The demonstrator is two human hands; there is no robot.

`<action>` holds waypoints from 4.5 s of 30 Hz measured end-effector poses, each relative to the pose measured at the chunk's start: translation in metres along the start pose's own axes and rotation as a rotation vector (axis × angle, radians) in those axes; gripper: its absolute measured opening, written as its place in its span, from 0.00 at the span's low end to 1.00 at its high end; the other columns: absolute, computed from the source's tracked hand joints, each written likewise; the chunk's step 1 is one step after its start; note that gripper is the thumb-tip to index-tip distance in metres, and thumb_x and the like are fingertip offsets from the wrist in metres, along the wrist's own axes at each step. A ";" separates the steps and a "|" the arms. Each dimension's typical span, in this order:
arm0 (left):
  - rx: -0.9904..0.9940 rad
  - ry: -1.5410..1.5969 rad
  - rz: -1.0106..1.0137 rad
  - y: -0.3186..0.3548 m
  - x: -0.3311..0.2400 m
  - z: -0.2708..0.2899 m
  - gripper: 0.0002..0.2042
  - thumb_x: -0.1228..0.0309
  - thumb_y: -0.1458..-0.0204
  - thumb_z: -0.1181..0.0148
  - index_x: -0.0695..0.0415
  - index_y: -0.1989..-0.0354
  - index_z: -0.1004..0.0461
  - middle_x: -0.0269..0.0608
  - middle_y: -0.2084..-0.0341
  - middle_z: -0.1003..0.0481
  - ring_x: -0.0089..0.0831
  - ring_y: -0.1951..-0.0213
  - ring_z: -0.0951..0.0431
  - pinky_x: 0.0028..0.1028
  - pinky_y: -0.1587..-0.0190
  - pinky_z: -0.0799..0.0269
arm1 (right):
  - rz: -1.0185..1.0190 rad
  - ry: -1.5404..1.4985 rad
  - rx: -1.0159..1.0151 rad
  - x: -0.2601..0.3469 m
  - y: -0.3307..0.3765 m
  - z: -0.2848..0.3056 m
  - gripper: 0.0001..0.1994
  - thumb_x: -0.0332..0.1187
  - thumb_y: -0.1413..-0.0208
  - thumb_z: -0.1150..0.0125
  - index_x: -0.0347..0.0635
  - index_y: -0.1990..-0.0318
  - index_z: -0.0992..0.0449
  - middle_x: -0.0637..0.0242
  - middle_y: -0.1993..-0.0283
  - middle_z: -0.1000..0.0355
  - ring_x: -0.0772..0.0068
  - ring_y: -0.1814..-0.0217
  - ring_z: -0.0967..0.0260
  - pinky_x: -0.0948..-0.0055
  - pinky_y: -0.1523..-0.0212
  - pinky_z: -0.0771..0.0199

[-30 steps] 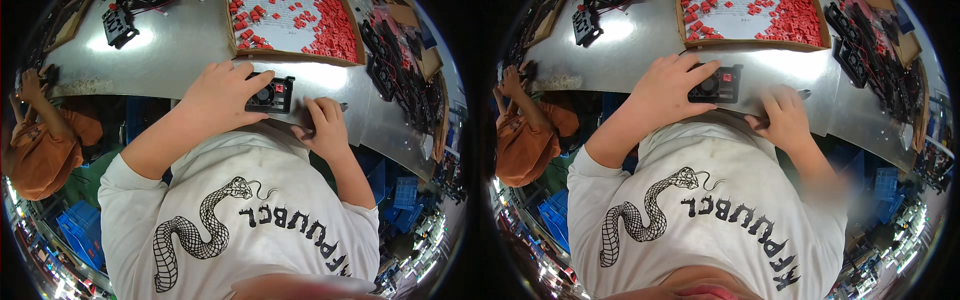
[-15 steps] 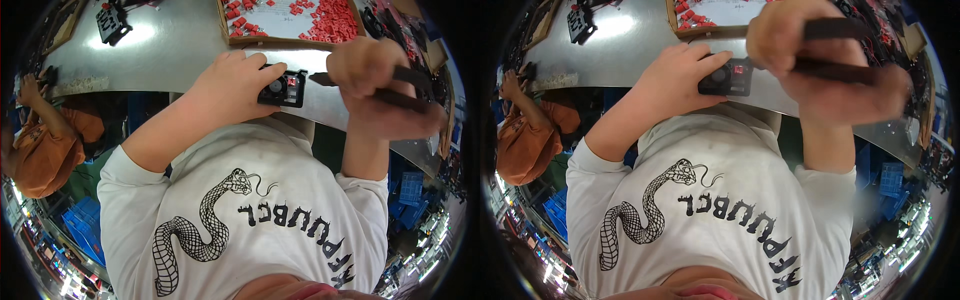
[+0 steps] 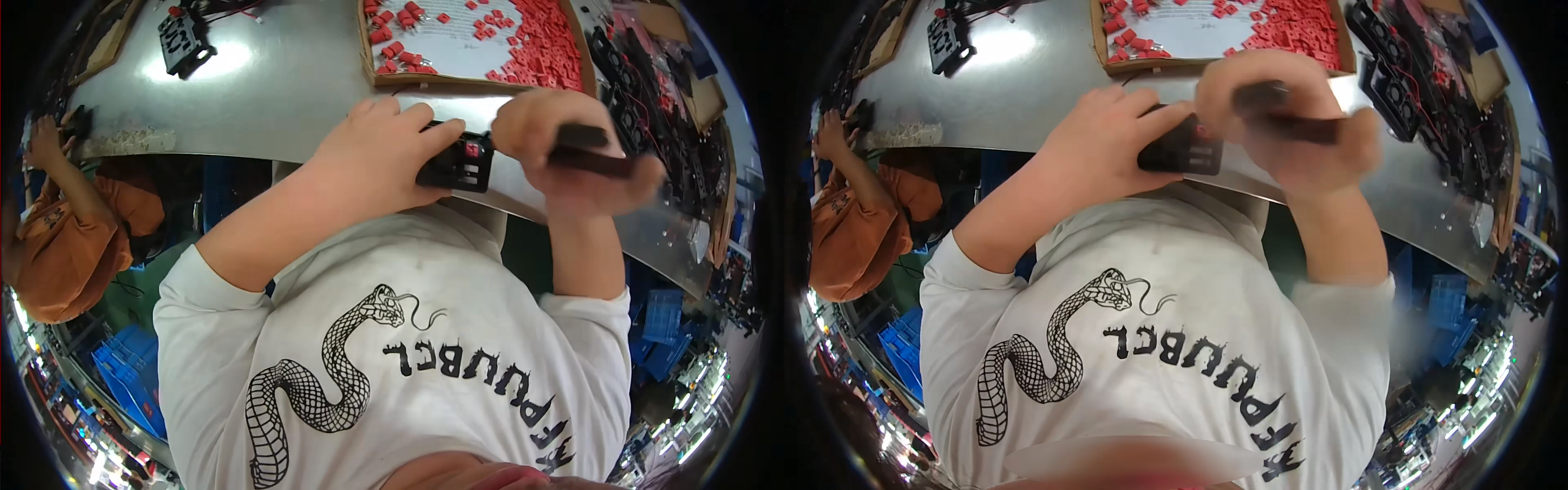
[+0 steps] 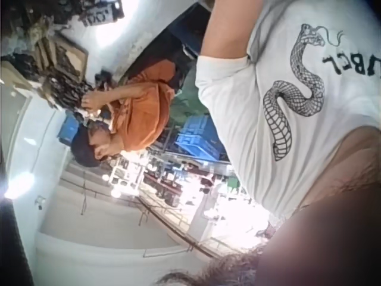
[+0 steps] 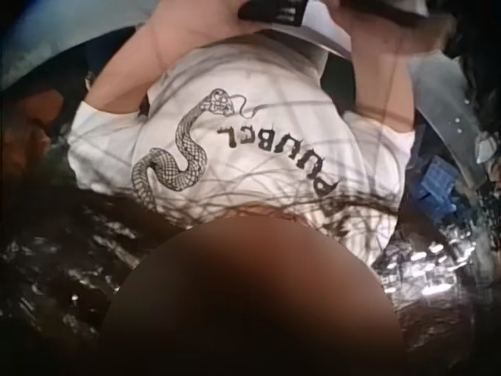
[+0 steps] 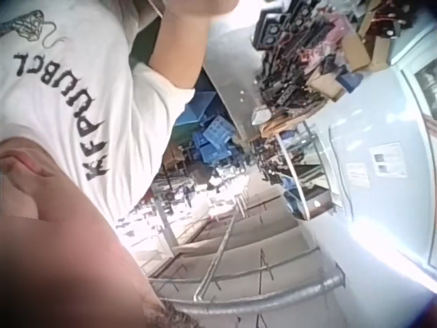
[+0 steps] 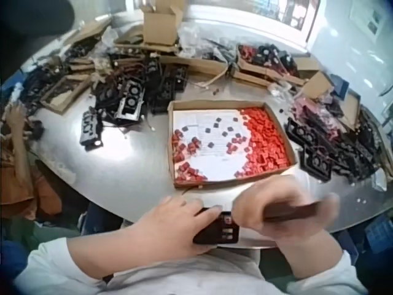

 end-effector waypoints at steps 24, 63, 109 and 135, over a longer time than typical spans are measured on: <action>-0.025 0.002 -0.019 0.007 -0.008 0.005 0.33 0.52 0.57 0.26 0.47 0.41 0.27 0.39 0.59 0.25 0.44 0.56 0.24 0.43 0.52 0.29 | -0.080 0.149 -0.389 -0.036 0.065 0.078 0.47 0.84 0.52 0.57 0.37 0.68 0.25 0.61 0.69 0.29 0.68 0.77 0.40 0.69 0.76 0.39; -0.002 -0.034 0.050 0.014 -0.006 0.003 0.33 0.53 0.55 0.27 0.48 0.38 0.29 0.40 0.59 0.25 0.44 0.56 0.24 0.41 0.52 0.29 | 0.357 -0.344 0.295 0.012 0.014 -0.018 0.61 0.89 0.66 0.50 0.29 0.48 0.27 0.57 0.59 0.28 0.68 0.62 0.35 0.67 0.61 0.36; 0.085 -0.005 0.013 0.013 -0.011 -0.003 0.34 0.51 0.53 0.29 0.47 0.36 0.29 0.38 0.58 0.26 0.40 0.54 0.26 0.39 0.50 0.32 | 0.234 -0.298 0.090 -0.006 0.025 0.005 0.68 0.92 0.62 0.65 0.25 0.39 0.34 0.55 0.55 0.30 0.67 0.57 0.35 0.71 0.58 0.36; 0.065 0.038 0.010 0.008 -0.013 -0.004 0.33 0.54 0.55 0.26 0.48 0.39 0.28 0.39 0.59 0.25 0.41 0.55 0.25 0.40 0.52 0.31 | 0.369 -0.160 0.079 -0.018 0.040 -0.009 0.58 0.88 0.58 0.60 0.26 0.57 0.26 0.54 0.67 0.29 0.65 0.68 0.33 0.69 0.67 0.34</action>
Point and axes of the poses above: each hand's wrist, its own y-axis away from the middle knuckle, its own z-axis out of the back of the hand, x = y × z, the point moved 7 cm from there along -y, towards the middle knuckle
